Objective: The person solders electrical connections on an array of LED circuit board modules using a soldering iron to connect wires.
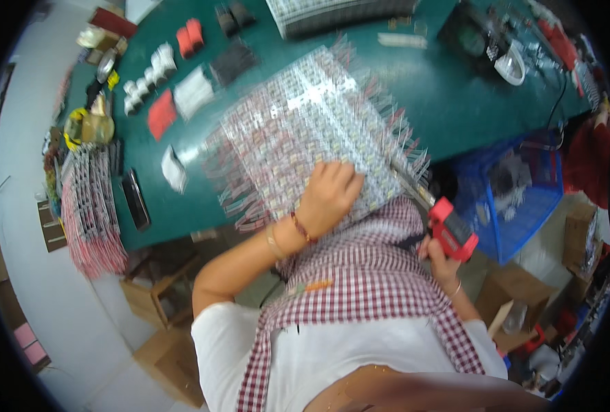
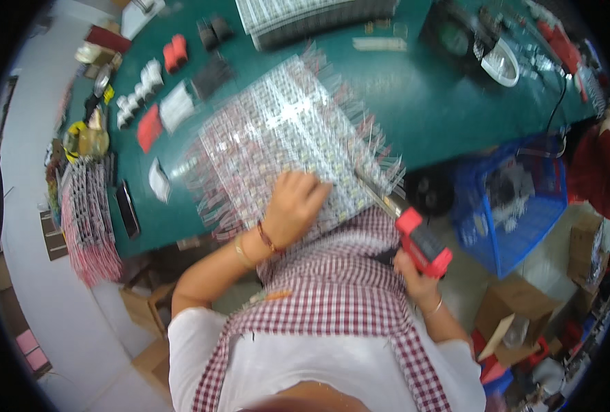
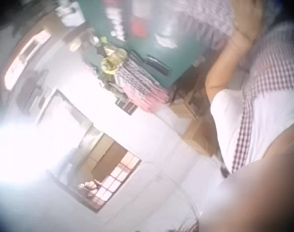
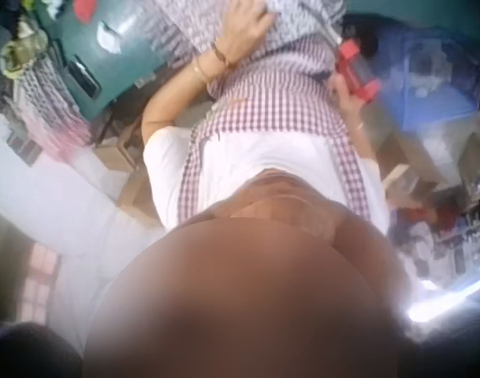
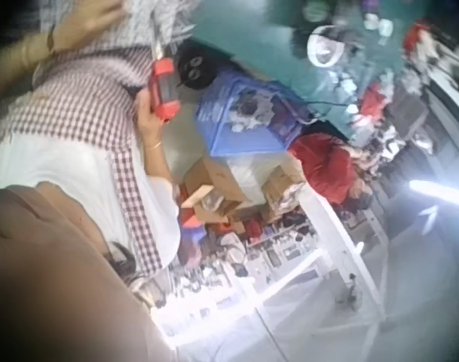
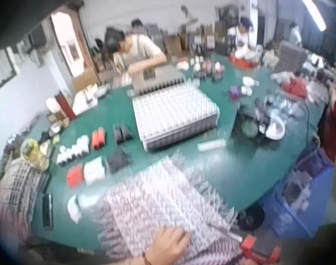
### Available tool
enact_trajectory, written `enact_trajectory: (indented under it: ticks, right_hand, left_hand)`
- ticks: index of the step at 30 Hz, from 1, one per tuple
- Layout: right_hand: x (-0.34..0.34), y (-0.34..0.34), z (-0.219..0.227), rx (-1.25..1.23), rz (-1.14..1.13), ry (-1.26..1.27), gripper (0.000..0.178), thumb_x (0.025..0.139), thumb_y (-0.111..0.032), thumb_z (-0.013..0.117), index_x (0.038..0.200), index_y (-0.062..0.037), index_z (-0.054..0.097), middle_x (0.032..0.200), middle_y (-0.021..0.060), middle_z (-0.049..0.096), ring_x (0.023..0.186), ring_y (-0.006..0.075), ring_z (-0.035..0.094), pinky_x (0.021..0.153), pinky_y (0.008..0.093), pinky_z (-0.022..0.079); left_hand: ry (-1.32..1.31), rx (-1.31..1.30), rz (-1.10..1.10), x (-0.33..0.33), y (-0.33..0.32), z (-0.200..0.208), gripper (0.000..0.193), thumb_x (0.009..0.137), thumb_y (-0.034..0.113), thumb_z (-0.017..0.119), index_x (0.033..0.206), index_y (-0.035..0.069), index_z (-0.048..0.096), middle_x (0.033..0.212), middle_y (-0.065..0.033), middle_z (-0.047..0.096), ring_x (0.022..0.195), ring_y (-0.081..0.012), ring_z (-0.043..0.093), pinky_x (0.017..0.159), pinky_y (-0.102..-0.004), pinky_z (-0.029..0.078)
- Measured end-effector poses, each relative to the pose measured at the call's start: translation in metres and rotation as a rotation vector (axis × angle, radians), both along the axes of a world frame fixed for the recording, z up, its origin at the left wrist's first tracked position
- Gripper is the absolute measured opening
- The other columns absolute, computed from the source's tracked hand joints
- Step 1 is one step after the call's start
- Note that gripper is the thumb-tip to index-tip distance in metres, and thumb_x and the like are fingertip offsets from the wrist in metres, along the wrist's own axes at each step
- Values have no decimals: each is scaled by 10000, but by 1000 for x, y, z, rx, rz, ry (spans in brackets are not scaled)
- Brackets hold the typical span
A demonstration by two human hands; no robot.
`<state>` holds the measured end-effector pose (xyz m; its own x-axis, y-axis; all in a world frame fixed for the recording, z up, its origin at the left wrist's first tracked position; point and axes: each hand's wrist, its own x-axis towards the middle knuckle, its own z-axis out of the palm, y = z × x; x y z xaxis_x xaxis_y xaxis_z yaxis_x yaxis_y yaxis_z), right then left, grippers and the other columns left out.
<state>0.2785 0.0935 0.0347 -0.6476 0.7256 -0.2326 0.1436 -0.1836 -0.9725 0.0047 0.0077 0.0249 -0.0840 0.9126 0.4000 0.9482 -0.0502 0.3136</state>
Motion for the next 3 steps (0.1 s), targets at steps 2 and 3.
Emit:
enact_trajectory:
  ticks: [2, 3]
  right_hand:
    - [-2, 0, -3, -18, -40, 100, 353, 914, -68, 558, 1239, 43, 482, 692, 50, 567, 596, 115, 541, 563, 255, 455]
    - [-17, 18, -8, 42, -41, 166, 353, 914, -68, 558, 1239, 43, 482, 692, 50, 567, 596, 115, 541, 563, 255, 455]
  left_hand:
    - [82, 34, 4, 1, -1, -2, 224, 762, 57, 579, 975, 53, 647, 828, -61, 495, 806, -216, 512, 753, -370, 415]
    - [146, 96, 1, -15, 18, 5, 224, 762, 57, 579, 975, 53, 647, 828, -61, 495, 806, -216, 512, 753, -370, 415]
